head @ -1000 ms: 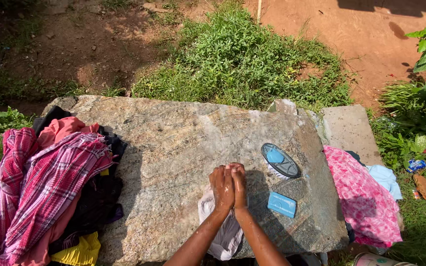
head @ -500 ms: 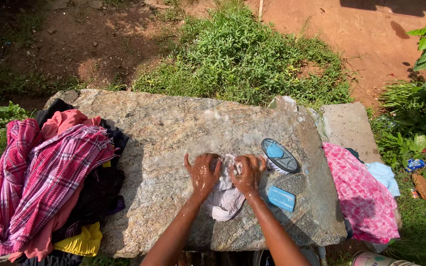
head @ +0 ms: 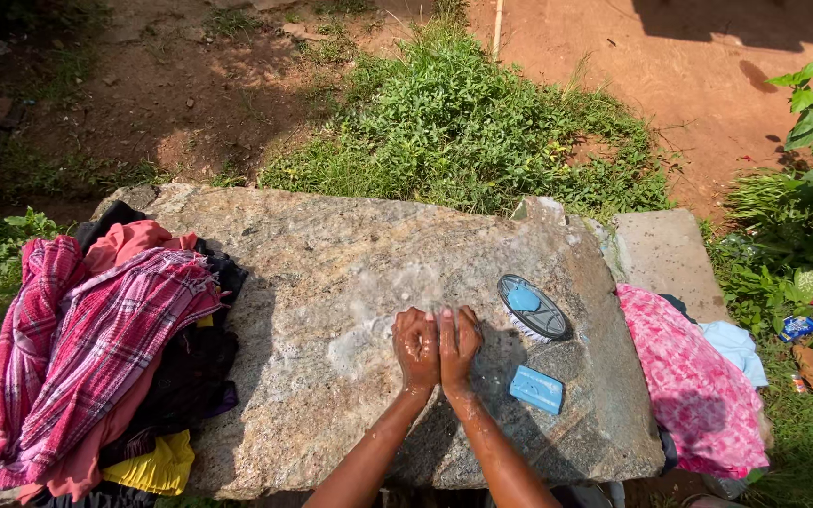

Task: The person washes clothes by hand outdoors using a large rock as a scrub surface, applying soap with a bar and a brush, and rinsing them in a bucket of water.

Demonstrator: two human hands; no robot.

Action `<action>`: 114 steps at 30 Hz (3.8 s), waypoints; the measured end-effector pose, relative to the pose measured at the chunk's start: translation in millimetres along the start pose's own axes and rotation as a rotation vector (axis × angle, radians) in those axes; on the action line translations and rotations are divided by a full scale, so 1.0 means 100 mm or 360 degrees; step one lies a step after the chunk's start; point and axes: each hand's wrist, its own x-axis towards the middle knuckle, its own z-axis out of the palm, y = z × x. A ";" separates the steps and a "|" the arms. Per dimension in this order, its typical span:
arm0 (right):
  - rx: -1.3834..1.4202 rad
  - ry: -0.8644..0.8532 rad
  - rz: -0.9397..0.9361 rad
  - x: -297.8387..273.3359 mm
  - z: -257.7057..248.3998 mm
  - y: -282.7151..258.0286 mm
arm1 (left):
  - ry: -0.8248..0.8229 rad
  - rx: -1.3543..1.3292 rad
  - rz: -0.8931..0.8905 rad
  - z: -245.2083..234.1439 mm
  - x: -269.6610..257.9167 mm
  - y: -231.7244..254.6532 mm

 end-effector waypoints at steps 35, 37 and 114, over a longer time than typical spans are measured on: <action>0.0192 -0.0128 0.0057 -0.26 -0.22 -0.07 | -0.0262 0.0358 -0.0195 -0.11 0.03 0.15; 0.0073 -0.0131 0.0080 -0.29 -0.12 0.05 | -0.0270 0.0433 -0.0069 -0.19 0.08 0.01; 0.0055 -0.0001 -0.0307 -0.61 -1.77 -2.57 | -0.0854 0.0070 0.0141 -2.49 0.58 2.70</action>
